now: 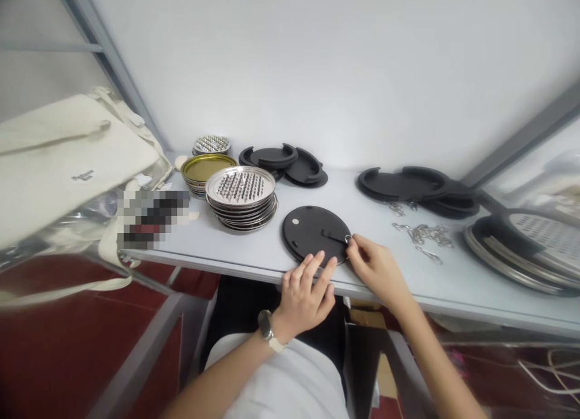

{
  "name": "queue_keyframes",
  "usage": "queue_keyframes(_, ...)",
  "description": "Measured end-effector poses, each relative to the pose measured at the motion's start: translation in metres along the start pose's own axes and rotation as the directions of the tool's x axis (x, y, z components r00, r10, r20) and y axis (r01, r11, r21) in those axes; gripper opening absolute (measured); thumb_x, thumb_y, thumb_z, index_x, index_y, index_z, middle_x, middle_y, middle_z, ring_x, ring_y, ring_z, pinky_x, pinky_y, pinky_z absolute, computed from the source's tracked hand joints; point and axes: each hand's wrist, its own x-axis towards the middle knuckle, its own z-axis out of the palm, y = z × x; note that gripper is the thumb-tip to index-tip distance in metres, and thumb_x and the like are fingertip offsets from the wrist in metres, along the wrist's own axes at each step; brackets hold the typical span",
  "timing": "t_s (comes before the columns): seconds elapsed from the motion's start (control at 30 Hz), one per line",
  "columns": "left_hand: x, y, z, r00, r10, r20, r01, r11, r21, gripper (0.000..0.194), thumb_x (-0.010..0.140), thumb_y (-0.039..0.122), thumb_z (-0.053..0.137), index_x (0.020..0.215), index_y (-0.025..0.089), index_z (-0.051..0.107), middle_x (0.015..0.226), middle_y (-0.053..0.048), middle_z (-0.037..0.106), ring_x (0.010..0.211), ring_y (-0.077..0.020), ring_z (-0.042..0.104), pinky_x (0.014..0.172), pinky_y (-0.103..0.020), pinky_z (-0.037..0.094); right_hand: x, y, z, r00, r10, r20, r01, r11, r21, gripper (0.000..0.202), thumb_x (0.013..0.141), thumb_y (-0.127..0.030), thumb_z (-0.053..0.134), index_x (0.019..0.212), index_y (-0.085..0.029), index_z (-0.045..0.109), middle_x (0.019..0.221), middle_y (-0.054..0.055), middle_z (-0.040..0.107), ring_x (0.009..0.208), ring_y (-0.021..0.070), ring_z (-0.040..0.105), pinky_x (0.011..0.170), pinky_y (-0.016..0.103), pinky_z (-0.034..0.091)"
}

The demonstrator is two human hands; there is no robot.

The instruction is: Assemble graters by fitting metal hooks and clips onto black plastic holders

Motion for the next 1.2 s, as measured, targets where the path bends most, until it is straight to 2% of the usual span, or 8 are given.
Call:
queue_keyframes(0.63,-0.0002,0.0003,-0.0001,1.0,0.004,0.016,-0.004,1.0,0.024,0.057,0.084,0.036,0.056,0.138,0.023,0.048,0.141,-0.003,0.052,0.129,-0.0208,0.043,0.091,-0.029,0.038,-0.0001,0.0,-0.0002,1.0,0.003,-0.004,-0.003,1.0,-0.003,0.032,0.092,-0.033,0.04,0.064,-0.022,0.033,0.052,-0.005,0.038,0.048,0.0108,0.036,0.05,0.024,0.032)
queue_keyframes(1.2,0.0011,0.0001,-0.0017,1.0,0.002,0.01,-0.002,1.0,0.002,0.052,0.086,0.034,0.053,0.137,0.023,0.049,0.14,-0.002,0.053,0.127,-0.0189,0.045,0.091,-0.029,0.038,-0.0006,-0.0002,0.0004,1.0,0.013,-0.008,-0.013,1.0,-0.004,0.032,0.093,-0.034,0.04,0.065,-0.022,0.034,0.054,-0.005,0.037,0.05,0.0112,0.037,0.052,0.024,0.032)
